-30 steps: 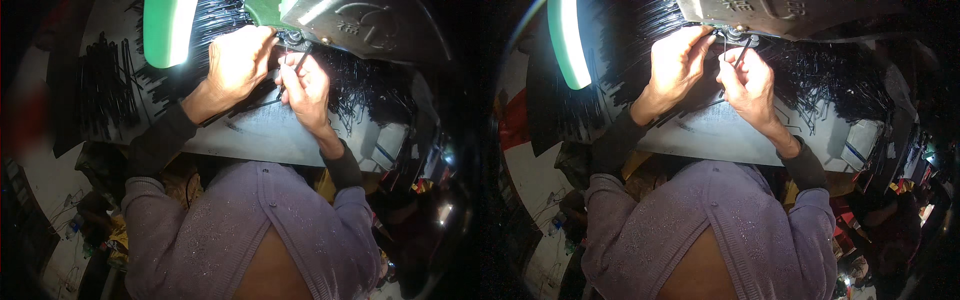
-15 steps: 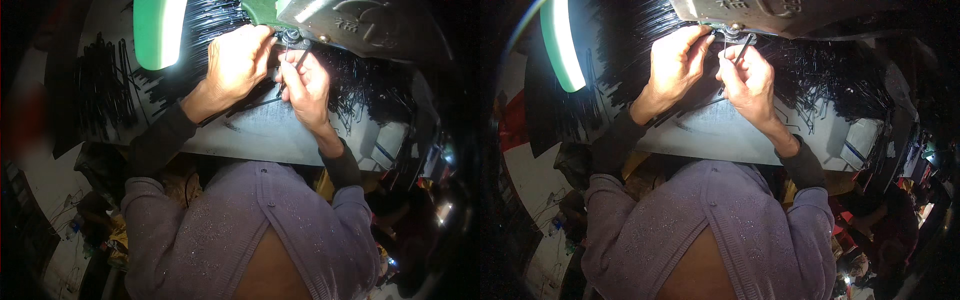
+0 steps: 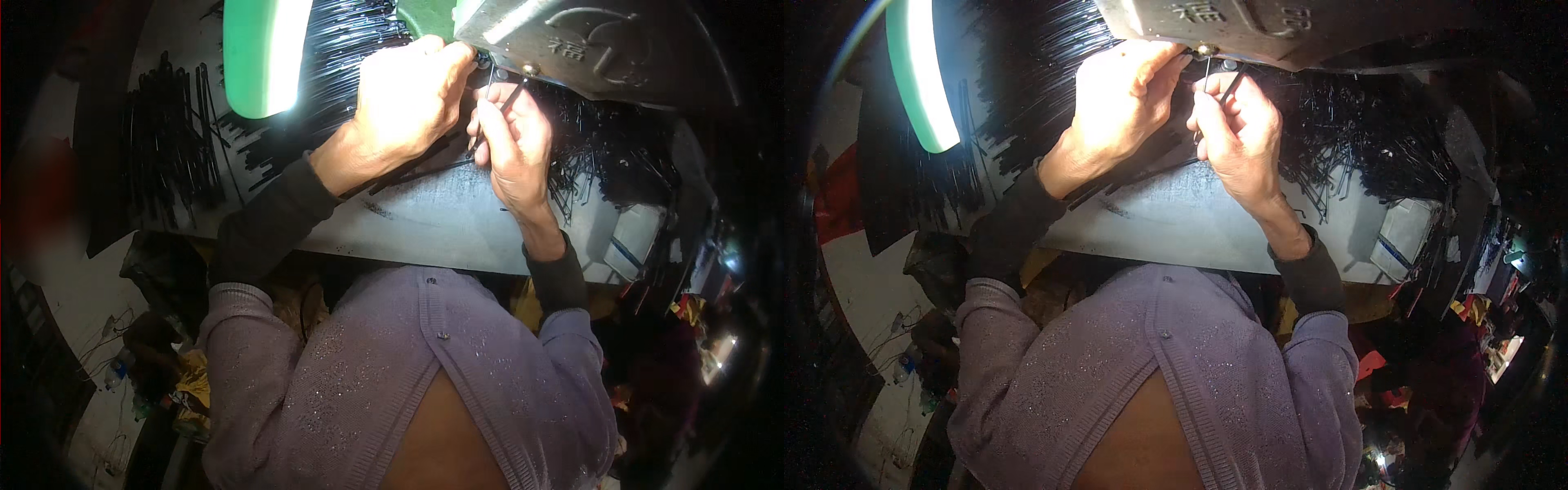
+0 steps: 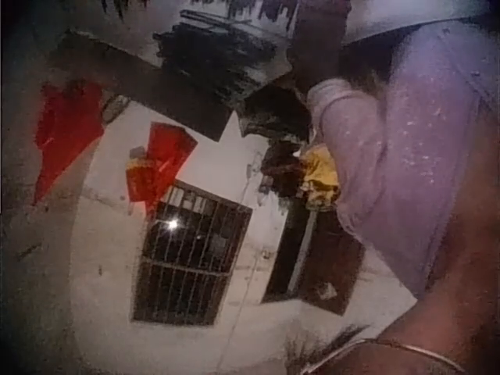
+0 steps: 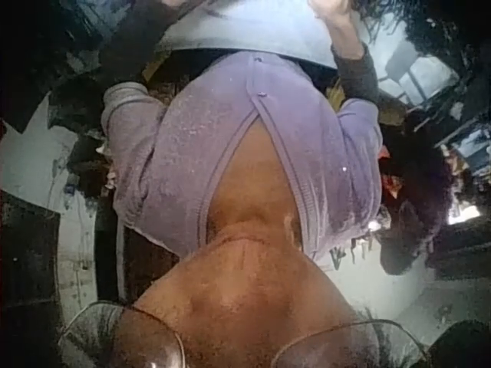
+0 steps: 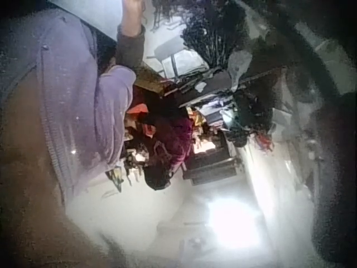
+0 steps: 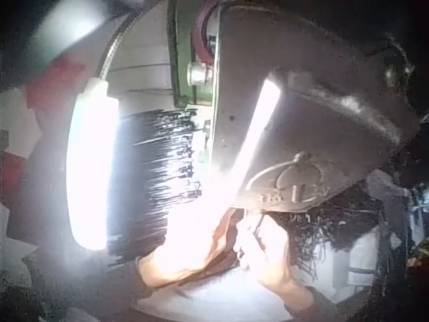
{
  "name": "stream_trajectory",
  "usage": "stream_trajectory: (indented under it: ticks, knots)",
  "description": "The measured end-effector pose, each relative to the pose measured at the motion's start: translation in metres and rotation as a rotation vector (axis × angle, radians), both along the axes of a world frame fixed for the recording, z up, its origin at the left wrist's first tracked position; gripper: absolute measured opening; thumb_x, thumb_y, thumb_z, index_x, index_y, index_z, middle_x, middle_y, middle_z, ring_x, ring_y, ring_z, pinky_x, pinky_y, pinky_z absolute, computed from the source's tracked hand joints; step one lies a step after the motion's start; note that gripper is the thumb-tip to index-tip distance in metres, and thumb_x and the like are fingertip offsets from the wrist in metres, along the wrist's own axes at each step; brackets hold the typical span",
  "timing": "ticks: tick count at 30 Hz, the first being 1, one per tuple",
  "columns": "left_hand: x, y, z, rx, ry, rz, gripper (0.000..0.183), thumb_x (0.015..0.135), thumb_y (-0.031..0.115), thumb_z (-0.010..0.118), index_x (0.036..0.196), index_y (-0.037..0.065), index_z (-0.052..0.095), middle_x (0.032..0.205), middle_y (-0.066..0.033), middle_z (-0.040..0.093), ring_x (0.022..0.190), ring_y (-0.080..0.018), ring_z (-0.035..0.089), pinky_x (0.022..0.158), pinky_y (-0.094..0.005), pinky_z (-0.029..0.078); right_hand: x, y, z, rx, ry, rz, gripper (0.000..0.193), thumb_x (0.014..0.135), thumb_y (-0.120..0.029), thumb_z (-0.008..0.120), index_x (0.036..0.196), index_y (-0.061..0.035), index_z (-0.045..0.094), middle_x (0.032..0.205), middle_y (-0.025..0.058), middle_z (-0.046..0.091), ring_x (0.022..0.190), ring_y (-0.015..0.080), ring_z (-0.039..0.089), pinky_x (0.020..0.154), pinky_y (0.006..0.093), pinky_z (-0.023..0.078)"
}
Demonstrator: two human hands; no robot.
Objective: The person manually feeds black rods into a machine fixture by hand for assembly.
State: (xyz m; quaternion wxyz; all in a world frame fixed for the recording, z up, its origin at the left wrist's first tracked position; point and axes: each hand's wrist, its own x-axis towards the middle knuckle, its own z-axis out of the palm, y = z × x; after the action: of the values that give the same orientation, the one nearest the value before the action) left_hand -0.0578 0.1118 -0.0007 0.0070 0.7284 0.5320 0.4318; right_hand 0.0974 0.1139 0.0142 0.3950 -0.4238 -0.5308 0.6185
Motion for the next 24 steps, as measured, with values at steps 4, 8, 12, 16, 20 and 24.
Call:
stream_trajectory:
  ticks: [4, 8, 12, 16, 20, 24]
  knots:
    - [-0.002, 0.000, -0.002, 0.024, 0.007, 0.001, 0.014, 0.080, 0.005, 0.065, 0.094, 0.003, 0.065, 0.078, -0.0110, 0.065, 0.068, -0.0244, 0.066, 0.061, -0.0272, 0.052, 0.000, 0.000, -0.005, 0.008, -0.002, 0.002, 0.005, 0.089, -0.005, 0.054, 0.093, -0.0020, 0.054, 0.065, 0.0025, 0.056, 0.046, 0.0030, 0.047, 0.041, 0.0171, 0.039]
    - [-0.004, -0.006, 0.009, -0.032, 0.202, -0.005, 0.025, 0.079, 0.004, 0.062, 0.103, 0.001, 0.061, 0.079, -0.0108, 0.060, 0.065, -0.0221, 0.061, 0.056, -0.0269, 0.050, 0.001, -0.001, -0.006, 0.037, -0.021, -0.007, 0.005, 0.089, -0.005, 0.054, 0.093, -0.0018, 0.054, 0.065, 0.0013, 0.056, 0.046, 0.0029, 0.047, 0.041, 0.0170, 0.038]
    - [-0.003, -0.012, 0.022, -0.033, 0.639, 0.033, 0.040, 0.076, 0.003, 0.060, 0.115, -0.004, 0.052, 0.082, -0.0133, 0.055, 0.065, -0.0216, 0.057, 0.056, -0.0259, 0.048, 0.003, -0.001, -0.006, 0.034, -0.059, -0.008, 0.006, 0.089, -0.005, 0.054, 0.093, -0.0005, 0.054, 0.065, -0.0008, 0.054, 0.046, 0.0029, 0.047, 0.041, 0.0173, 0.038]
    - [-0.009, -0.016, 0.017, -0.006, 0.525, -0.027, 0.043, 0.076, 0.003, 0.059, 0.117, -0.006, 0.051, 0.084, -0.0151, 0.056, 0.065, -0.0217, 0.057, 0.058, -0.0253, 0.048, -0.002, -0.008, -0.006, -0.041, 0.031, -0.027, 0.011, 0.091, -0.009, 0.053, 0.095, 0.0012, 0.054, 0.073, 0.0036, 0.057, 0.052, 0.0084, 0.054, 0.046, 0.0205, 0.045]
    - [-0.025, -0.041, 0.026, -0.577, -0.397, -0.261, 0.012, 0.088, 0.007, 0.051, 0.096, -0.001, 0.054, 0.066, -0.0074, 0.056, 0.048, -0.0135, 0.049, 0.046, -0.0233, 0.041, -0.007, -0.011, -0.006, -0.122, 0.332, 0.014, 0.026, 0.098, -0.017, 0.040, 0.104, 0.0066, 0.048, 0.095, 0.0158, 0.058, 0.075, 0.0242, 0.065, 0.065, 0.0331, 0.057]
    - [-0.039, -0.057, 0.040, -1.212, -1.131, -0.283, 0.013, 0.094, 0.015, 0.050, 0.088, 0.004, 0.054, 0.059, -0.0003, 0.052, 0.042, -0.0034, 0.037, 0.039, -0.0190, 0.026, -0.008, -0.012, -0.007, -0.130, 0.395, 0.069, 0.027, 0.098, -0.016, 0.037, 0.108, 0.0071, 0.046, 0.093, 0.0166, 0.057, 0.079, 0.0269, 0.066, 0.068, 0.0353, 0.057]
